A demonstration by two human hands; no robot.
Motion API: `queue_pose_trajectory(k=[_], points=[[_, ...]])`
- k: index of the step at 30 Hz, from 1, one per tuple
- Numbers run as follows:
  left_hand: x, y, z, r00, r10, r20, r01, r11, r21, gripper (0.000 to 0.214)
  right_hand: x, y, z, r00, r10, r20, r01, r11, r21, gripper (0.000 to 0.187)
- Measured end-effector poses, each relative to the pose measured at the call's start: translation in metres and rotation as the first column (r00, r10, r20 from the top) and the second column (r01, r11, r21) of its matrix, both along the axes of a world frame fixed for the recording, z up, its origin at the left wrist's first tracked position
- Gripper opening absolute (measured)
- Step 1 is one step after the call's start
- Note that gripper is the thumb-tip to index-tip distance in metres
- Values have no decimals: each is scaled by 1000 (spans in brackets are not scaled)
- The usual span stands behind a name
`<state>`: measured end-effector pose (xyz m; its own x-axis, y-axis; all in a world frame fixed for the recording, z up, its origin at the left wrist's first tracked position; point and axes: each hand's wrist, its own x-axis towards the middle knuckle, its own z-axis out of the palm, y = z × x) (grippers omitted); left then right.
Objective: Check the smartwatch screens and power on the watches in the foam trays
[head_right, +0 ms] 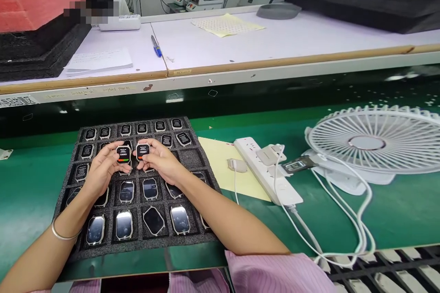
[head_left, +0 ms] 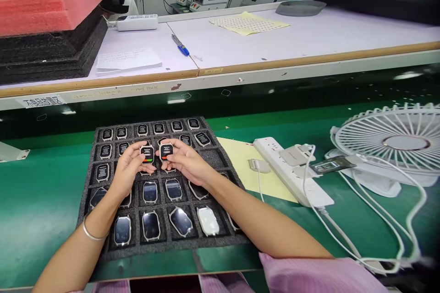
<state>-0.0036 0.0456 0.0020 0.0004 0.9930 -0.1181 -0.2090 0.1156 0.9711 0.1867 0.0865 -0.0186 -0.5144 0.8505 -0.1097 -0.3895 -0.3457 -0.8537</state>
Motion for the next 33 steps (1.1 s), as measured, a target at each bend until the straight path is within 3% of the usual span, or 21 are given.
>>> queue_pose_trajectory(k=[33], points=[[0,-1,0,999,-46,-12,46,999,-10,42,-1,-2,0,1000,-11,24,9,998,59,45]])
